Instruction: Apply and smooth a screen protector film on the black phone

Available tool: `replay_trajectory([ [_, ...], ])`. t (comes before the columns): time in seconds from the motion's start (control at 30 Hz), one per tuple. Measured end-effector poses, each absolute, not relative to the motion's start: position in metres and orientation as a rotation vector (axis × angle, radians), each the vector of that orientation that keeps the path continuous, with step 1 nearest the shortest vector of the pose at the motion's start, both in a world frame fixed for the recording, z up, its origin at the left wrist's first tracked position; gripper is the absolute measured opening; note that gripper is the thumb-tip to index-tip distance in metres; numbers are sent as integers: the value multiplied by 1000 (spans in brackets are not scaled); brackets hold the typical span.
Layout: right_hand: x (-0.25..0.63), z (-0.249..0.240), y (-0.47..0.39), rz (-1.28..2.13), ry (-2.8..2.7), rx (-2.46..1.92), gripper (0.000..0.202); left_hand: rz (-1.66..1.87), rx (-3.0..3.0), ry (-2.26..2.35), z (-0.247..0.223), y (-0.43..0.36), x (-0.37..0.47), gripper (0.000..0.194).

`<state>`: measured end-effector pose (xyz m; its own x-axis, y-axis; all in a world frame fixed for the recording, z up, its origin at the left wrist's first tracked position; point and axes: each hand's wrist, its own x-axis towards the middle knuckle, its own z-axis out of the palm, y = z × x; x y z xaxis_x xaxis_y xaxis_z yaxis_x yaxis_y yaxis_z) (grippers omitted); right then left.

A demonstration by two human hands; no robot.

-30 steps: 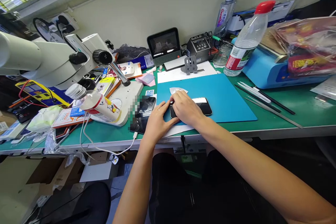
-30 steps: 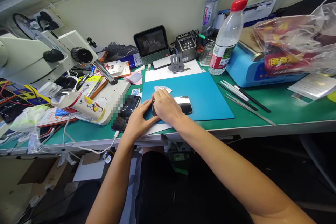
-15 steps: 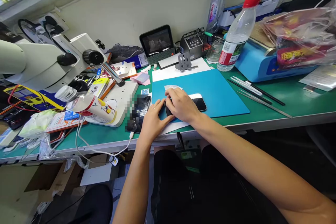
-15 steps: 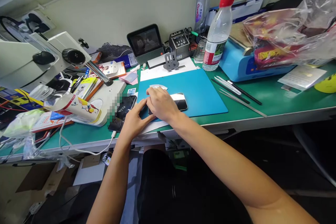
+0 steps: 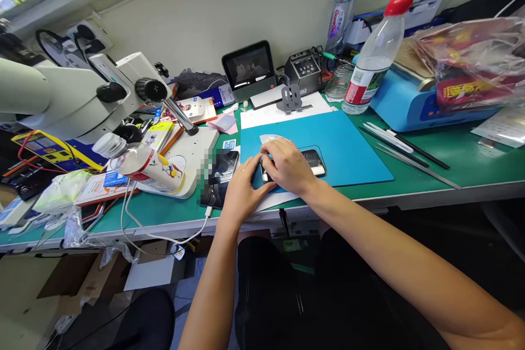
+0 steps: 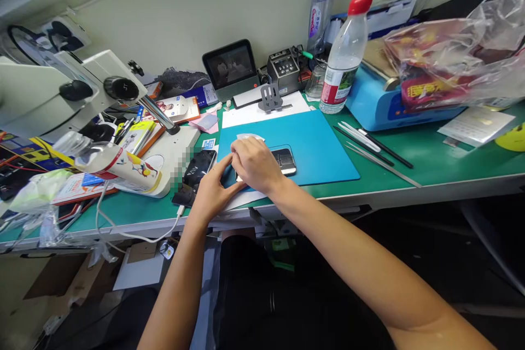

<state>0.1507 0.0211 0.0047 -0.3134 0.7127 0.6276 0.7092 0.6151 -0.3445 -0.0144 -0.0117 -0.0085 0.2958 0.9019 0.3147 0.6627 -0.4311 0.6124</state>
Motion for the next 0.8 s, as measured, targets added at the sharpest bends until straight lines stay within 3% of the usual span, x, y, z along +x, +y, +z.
replay_trajectory([
  [0.23, 152, 17, 7, -112, -2127, -1056, 20, 1055, 2357, 1285, -9, -14, -17, 61],
  [0.4, 163, 49, -10, 55, -2241, -991, 30, 1265, 2449, 1158, -5, -19, -18, 60],
  [0.6, 198, 77, -14, 259, -2490, -776, 67, 1369, 2415, 1127, 8, -23, -17, 60],
  [0.8, 229, 85, -15, 389, -2524, -788, 74, 1188, 2354, 1046, 33, -27, 1, 66],
])
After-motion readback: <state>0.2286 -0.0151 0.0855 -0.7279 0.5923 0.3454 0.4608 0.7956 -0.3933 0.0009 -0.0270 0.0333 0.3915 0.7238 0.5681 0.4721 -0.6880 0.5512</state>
